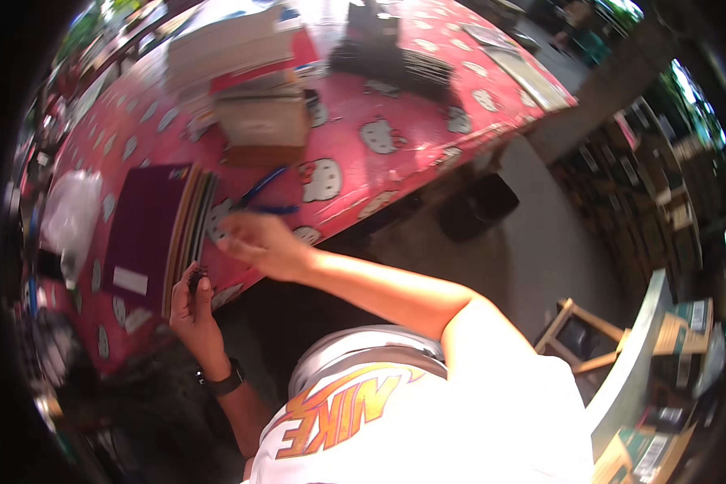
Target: The person organizes spiral notebooks on a table by flipping through pages, using a pair of shears to trim wire or plastic coils, and stacking the notebooks.
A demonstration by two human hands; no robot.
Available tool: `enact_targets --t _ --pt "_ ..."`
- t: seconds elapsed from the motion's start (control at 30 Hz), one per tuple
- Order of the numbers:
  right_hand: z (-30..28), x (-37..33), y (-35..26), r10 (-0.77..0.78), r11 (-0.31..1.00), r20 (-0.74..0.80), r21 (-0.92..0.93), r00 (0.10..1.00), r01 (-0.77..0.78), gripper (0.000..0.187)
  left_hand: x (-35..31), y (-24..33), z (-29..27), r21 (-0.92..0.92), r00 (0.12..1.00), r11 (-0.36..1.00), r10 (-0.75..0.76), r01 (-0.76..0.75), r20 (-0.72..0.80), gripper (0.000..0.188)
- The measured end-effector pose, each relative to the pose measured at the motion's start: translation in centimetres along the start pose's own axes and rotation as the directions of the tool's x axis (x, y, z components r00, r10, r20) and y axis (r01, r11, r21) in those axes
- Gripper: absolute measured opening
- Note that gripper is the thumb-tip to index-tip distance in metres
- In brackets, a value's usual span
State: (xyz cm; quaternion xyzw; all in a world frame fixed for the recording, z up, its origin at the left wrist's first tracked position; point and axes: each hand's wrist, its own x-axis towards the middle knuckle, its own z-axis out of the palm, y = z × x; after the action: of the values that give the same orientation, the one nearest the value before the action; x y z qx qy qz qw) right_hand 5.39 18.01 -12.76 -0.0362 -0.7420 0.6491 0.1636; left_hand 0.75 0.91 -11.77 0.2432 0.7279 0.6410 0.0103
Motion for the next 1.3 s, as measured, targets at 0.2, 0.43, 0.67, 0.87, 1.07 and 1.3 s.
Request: enact_targets --t 0.2,0.43,0.67,0.87,1.07,1.3 --pt "-1.8 -3.3 2.3 0.397 0.149 0.089 0.976 0.914 -0.16 0.03 1.6 0.8 8.6 0.435 0.87 0.765 0.334 -0.475 0.362 0.027" --pt "-2.1 -2.7 0.1 0.359 0.284 0.14 0.925 0.923 -0.251 0.04 3.4 0.0 6.8 0.523 0.91 0.745 0.316 -0.413 0.269 0.026" --pt "0.1 1.3 -2.7 0.258 0.685 0.236 0.639 0.937 -0.35 0.045 16.0 -0.2 -10.7 0.63 0.842 0.708 0.517 -0.318 -0.156 0.019" --pt "-0.6 3.2 -1.8 0.252 0.802 0.25 0.487 0.935 -0.346 0.021 34.6 -4.1 -25.9 0.829 0.754 0.558 0.557 -0.028 -0.349 0.03" --pt "-1.5 3.4 -0.4 0.331 0.799 0.13 0.488 0.935 -0.351 0.02 38.1 -11.7 -27.9 0.909 0.908 0.146 -0.22 0.391 -0.356 0.077" --pt "-1.6 4.3 -0.2 0.324 0.89 0.054 0.322 0.945 -0.323 0.023 28.9 -14.0 -25.6 0.997 0.956 0.039 -0.291 0.059 -0.045 0.073"
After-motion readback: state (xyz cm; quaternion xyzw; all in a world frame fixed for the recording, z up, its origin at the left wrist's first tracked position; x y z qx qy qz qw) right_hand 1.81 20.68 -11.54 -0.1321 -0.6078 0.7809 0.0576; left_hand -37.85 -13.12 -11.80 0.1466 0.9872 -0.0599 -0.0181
